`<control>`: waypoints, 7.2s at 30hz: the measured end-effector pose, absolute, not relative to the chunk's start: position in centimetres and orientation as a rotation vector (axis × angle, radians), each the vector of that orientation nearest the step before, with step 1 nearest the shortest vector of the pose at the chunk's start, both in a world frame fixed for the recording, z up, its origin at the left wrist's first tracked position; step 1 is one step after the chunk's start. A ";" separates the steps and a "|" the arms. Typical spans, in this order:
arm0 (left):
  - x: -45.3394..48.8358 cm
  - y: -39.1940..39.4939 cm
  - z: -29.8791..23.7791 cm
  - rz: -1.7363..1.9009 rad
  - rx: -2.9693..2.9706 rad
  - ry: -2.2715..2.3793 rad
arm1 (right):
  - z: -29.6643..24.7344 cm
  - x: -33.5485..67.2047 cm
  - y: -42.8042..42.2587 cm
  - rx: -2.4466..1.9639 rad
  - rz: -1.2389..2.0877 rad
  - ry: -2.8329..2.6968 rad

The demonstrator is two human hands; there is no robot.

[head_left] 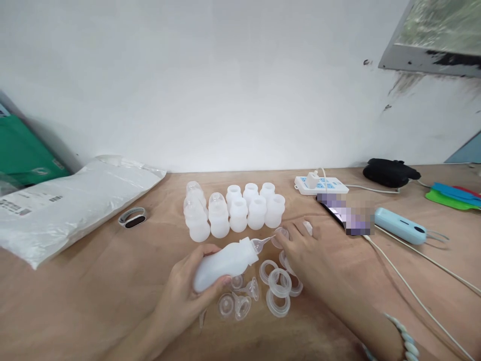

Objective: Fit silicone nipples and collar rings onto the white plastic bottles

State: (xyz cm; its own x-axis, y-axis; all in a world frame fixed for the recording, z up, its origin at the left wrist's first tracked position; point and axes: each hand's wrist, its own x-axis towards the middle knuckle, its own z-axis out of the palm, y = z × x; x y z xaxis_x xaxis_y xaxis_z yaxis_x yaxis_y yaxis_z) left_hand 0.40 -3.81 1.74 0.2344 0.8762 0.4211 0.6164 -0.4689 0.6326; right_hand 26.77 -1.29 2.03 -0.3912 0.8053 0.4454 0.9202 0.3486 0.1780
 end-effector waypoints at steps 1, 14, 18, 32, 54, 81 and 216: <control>0.4 -3.8 1.7 1.086 2.171 1.398 | 2.2 26.9 -1.3 -1.483 -0.488 -2.270; 0.5 -4.2 2.0 1.132 2.174 1.335 | 4.3 26.9 -2.7 -1.015 0.446 -1.783; 0.7 -4.7 1.6 1.200 2.255 1.255 | 3.9 26.0 -3.1 -0.863 0.574 -1.799; 0.6 -3.9 1.3 1.083 2.180 1.214 | 4.0 25.3 -3.4 -0.824 0.454 -1.831; -0.3 -1.3 2.2 0.645 2.241 1.130 | 4.7 20.0 1.4 -0.769 0.192 -2.058; -0.7 0.3 0.9 0.672 2.025 1.344 | 3.2 25.3 -1.6 -0.957 0.243 -1.977; 4.8 0.0 5.0 0.764 2.957 1.522 | 5.4 25.7 -3.4 -0.846 0.527 -1.924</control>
